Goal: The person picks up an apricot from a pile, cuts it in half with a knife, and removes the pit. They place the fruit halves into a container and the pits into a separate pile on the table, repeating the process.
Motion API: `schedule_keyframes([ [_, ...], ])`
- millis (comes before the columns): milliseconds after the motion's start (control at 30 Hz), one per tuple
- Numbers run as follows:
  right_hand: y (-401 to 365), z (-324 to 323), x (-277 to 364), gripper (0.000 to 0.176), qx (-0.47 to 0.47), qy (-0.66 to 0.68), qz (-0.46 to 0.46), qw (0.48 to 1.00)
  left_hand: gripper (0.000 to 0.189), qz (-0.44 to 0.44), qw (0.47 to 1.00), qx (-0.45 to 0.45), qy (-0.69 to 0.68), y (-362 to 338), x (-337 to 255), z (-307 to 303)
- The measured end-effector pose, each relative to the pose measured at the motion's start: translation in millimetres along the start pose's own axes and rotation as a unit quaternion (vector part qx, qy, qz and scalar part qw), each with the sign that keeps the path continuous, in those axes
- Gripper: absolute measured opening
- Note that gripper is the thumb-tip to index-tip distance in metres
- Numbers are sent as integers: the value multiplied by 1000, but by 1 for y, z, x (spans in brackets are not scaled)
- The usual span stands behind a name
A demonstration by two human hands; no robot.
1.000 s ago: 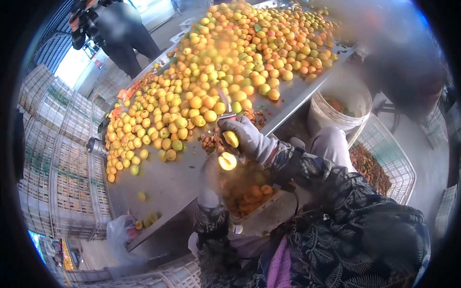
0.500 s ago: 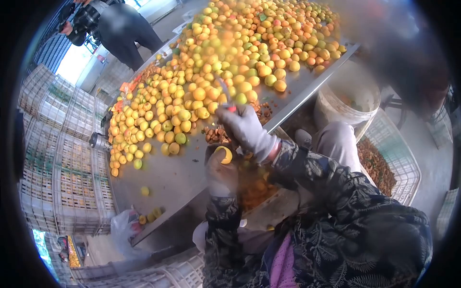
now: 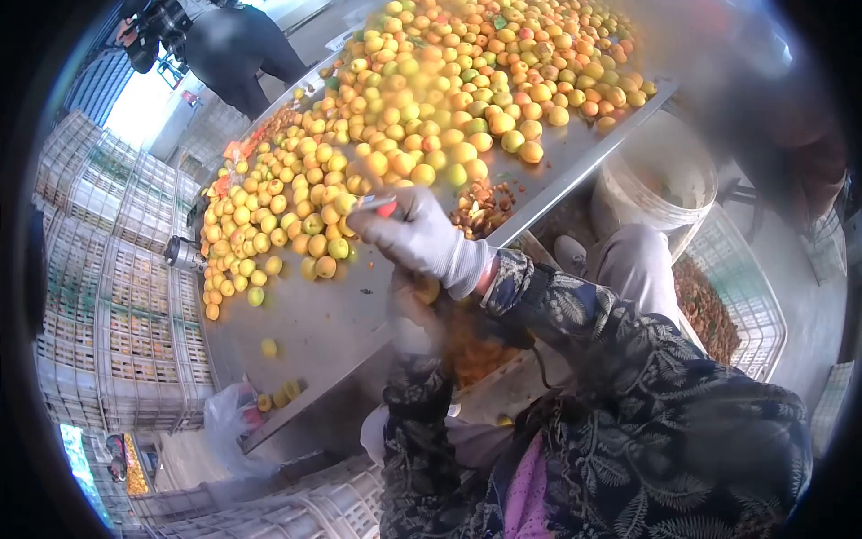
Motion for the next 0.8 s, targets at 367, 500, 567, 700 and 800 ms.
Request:
schedule_keyframes([
  [367, -7, 21, -10, 20, 128, -289, -45, 948, 35, -91, 928, -166, -321, -12, 34, 31],
  [500, -2, 17, -11, 19, -1, -138, 8, 990, 31, -155, 809, -231, -518, -10, 29, 34],
  [567, 16, -1, -16, 18, -80, -7, 22, 996, 29, -12, 991, -131, -39, 4, -25, 9],
  [700, 18, -7, 2, 16, -91, -31, -27, 995, 29, 130, 983, 15, 131, 12, -50, 5],
  [800, 20, -14, 3, 21, -117, 43, -14, 992, 31, 68, 996, -39, -36, 8, -31, 10],
])
Point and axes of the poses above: each hand's wrist, its own y-axis towards the middle knuckle, its own z-axis out of the palm, x = y × z, the point moved 4 cm from there along y, towards the middle knuckle, and after that the axes turned 9 degrees about z, right-handed, at the moved point
